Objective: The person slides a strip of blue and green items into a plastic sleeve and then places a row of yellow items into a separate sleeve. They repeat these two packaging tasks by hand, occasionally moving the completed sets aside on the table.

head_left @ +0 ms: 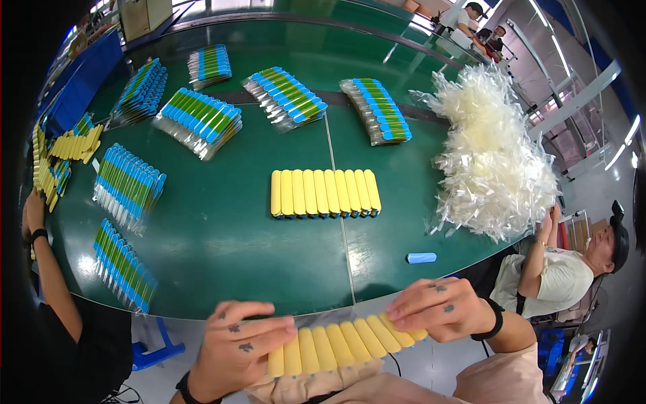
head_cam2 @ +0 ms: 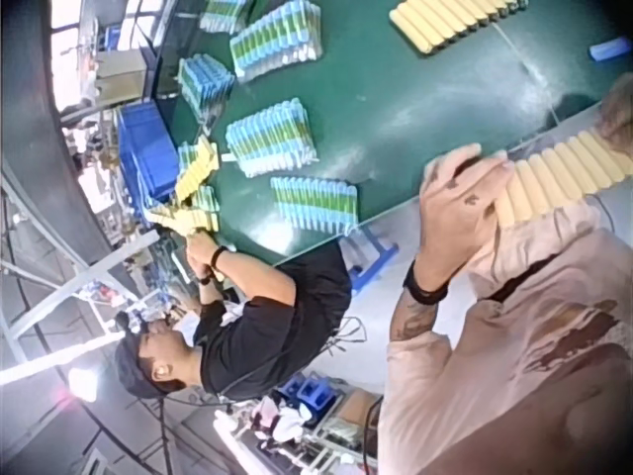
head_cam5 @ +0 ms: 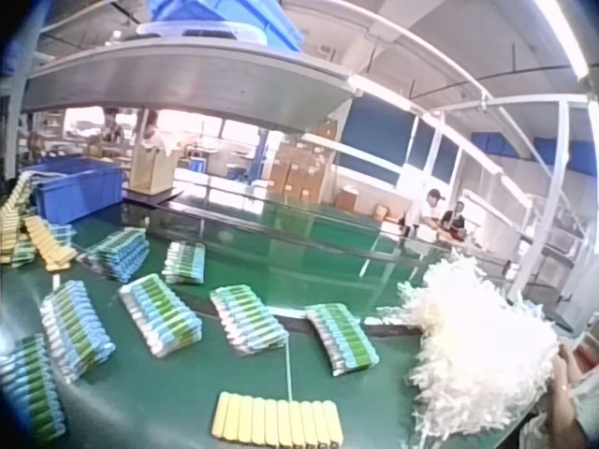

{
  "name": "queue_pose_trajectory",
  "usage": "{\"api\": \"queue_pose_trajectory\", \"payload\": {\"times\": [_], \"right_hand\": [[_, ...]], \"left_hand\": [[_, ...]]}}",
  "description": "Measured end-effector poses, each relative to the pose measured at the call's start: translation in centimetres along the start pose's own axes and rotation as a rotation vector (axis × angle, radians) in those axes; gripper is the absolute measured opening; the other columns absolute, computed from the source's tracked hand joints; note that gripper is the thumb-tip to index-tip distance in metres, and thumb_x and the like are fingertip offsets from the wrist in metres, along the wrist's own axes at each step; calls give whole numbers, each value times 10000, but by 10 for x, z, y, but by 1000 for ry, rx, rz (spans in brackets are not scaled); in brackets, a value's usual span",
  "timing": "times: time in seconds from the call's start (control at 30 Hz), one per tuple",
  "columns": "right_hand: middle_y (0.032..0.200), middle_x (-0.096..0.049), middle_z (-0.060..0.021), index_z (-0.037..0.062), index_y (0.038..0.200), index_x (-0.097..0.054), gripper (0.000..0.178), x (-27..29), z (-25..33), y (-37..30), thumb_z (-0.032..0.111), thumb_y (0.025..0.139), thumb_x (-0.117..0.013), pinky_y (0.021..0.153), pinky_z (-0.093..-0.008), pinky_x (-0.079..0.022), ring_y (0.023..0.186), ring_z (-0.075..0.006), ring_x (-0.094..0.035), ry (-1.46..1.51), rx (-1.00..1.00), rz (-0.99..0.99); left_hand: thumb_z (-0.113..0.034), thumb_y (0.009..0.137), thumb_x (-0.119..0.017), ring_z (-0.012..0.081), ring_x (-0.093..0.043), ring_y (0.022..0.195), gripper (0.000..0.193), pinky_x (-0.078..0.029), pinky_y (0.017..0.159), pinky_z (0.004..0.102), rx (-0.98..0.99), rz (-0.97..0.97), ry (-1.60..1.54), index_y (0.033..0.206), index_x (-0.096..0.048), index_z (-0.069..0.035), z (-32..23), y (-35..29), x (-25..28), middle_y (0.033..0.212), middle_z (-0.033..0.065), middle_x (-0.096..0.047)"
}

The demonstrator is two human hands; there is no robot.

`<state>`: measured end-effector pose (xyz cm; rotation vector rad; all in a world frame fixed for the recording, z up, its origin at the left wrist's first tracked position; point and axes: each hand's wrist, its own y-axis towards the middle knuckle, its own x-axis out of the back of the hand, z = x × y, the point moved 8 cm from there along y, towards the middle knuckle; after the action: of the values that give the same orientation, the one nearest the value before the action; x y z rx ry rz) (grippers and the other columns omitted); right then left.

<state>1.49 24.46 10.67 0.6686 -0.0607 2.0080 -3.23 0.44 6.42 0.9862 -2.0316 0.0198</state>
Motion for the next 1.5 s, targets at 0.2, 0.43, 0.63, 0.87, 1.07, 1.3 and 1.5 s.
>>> {"api": "queue_pose_trajectory", "payload": {"times": [0.2, 0.43, 0.63, 0.87, 1.07, 1.3, 1.5], "right_hand": [[1040, -702, -110, 25, 952, -715, 246, -17, -23, 5, 0, 708, -721, 888, -417, -576, 1031, -259, -700, -696, 264, 71], [1032, -706, -92, 39, 937, -699, 241, -25, -52, -12, 29, 698, -734, 906, -417, -556, 1043, -238, -696, -850, 200, 79], [1036, -697, -88, 28, 1037, -705, 367, 18, -56, -20, 91, 683, -778, 865, -442, -528, 956, -280, -679, -719, -5, -31], [973, -683, -102, 32, 985, -663, 253, 36, -77, -47, 55, 763, -781, 829, -420, -523, 936, -314, -668, -963, -152, -237], [779, -669, -59, 79, 949, -614, 210, -1, -48, 32, 122, 810, -766, 533, -386, -516, 625, -270, -668, -788, -45, 31], [681, -636, -94, 79, 958, -651, 156, -78, -55, 124, 177, 838, -653, 498, -427, -502, 599, -297, -667, -744, 81, 360], [562, -593, -94, 82, 910, -665, 123, -80, -61, 126, 152, 809, -648, 489, -438, -491, 546, -309, -641, -663, 158, 432]], "left_hand": [[-120, 796, -695, 261, -622, 1111, 227, -482, 906, 418, -226, -69, 388, 1015, -755, -135, 3, 21, -12, 1168, 1, -697], [-87, 783, -653, 303, -601, 1155, 292, -470, 954, 470, -238, 66, 397, 1062, -737, -106, 17, 37, -38, 1223, 23, -684], [-95, 764, -636, 303, -590, 1181, 348, -438, 1013, 474, -119, 114, 409, 1097, -738, -85, 25, 25, -34, 1274, 94, -662], [-31, 732, -661, 321, -620, 1119, 340, -462, 967, 463, 53, -126, 197, 1063, -733, -51, 49, 7, 2, 1266, 125, -656], [2, 828, -650, 323, -688, 854, 237, -522, 827, 377, 182, -219, -351, 1056, -712, -6, 60, 26, -13, 1003, 141, -737], [15, 912, -596, 168, -703, 876, 247, -541, 804, 286, 461, -430, -642, 1141, -686, 21, 87, 4, -18, 982, 147, -751], [34, 877, -608, 208, -712, 887, 267, -549, 807, 308, 431, -415, -577, 1133, -683, 23, 83, 1, -14, 978, 150, -745]]}}
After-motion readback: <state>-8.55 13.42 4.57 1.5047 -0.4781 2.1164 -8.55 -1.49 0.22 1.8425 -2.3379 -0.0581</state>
